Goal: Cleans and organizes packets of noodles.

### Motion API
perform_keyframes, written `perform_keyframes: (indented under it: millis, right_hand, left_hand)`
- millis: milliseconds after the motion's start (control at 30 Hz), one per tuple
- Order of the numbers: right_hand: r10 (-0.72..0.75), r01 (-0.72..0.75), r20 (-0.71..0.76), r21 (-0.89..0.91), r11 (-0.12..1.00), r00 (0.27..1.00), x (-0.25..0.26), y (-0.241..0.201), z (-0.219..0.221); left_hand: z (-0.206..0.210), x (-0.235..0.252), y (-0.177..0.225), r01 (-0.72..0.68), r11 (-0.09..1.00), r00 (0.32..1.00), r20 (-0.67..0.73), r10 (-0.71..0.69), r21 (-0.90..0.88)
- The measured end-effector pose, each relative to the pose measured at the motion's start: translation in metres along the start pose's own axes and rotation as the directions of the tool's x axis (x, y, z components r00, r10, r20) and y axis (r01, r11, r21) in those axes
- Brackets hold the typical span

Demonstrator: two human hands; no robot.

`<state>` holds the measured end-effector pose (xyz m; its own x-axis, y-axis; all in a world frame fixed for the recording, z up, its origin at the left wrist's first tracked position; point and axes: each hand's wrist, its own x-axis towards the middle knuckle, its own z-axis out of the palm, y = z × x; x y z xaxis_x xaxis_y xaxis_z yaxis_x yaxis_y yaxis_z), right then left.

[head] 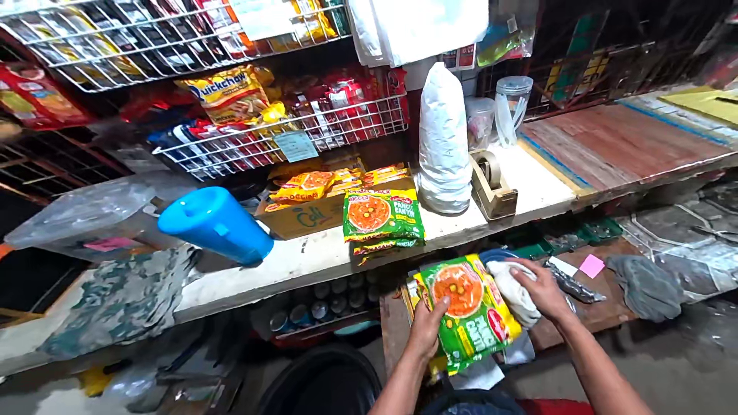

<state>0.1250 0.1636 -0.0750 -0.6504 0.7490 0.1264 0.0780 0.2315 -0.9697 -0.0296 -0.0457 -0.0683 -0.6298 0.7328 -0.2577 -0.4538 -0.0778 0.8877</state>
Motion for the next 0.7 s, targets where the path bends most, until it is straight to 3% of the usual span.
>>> perform_keyframes:
  millis: [100,200,267,333,400,467,500,533,600,633,667,700]
  right_hand:
    - [-0.199,0.228,-0.237,0.101,0.968,0.951,-0.015,-0.05,0.013]
    - [-0.403,0.364,-0.14,-0.238,0.901,0.905,-0.033,-0.063,0.05]
    - [-0.554,0.447,-0.087,-0.493,0.746,0.828,-0.039,-0.038,0.08]
    - [-0.576,0.431,-0.202,-0.482,0.763,0.792,-0.039,-0.018,0.086]
    - [-0.412,0.346,-0.393,-0.23,0.91,0.822,-0.039,-0.014,0.082]
    - [-0.096,0.251,-0.555,0.21,0.945,0.826,-0.035,-0.022,0.077]
    - [0.115,0.206,-0.563,0.474,0.856,0.818,-0.031,-0.029,0.074]
    - [0.292,0.187,-0.505,0.699,0.69,0.812,-0.027,-0.036,0.07]
    - [0.459,0.154,-0.29,0.938,0.311,0.84,-0.03,-0.045,0.062]
    - [0.468,0.128,-0.219,0.967,0.218,0.856,-0.034,-0.05,0.06]
    - [0.467,0.11,-0.194,0.974,0.2,0.863,-0.036,-0.056,0.059]
    - [0.464,0.1,-0.216,0.96,0.262,0.859,-0.036,-0.059,0.058]
  left_hand:
    - [0.022,0.009,-0.004,0.007,0.983,0.988,-0.148,-0.035,-0.183]
    - [0.048,0.01,-0.002,-0.022,0.963,0.987,-0.162,-0.022,-0.269]
    - [0.067,0.007,0.008,-0.083,0.96,0.974,-0.226,0.022,-0.268]
    - [0.078,0.007,0.015,-0.149,0.95,0.956,-0.287,0.066,-0.276]
    - [0.085,0.004,0.018,-0.206,0.936,0.956,-0.265,0.13,-0.285]
    - [0.092,-0.002,0.015,-0.246,0.921,0.953,-0.246,0.174,-0.302]
    - [0.094,-0.005,0.013,-0.26,0.913,0.954,-0.232,0.192,-0.313]
    - [0.096,-0.007,0.011,-0.269,0.908,0.954,-0.22,0.205,-0.32]
    - [0.097,-0.012,0.01,-0.276,0.909,0.954,-0.203,0.22,-0.312]
    - [0.096,-0.012,0.01,-0.28,0.91,0.954,-0.196,0.228,-0.305]
    - [0.093,-0.011,0.011,-0.278,0.913,0.956,-0.182,0.232,-0.297]
    - [0.089,-0.011,0.013,-0.268,0.919,0.96,-0.158,0.23,-0.29]
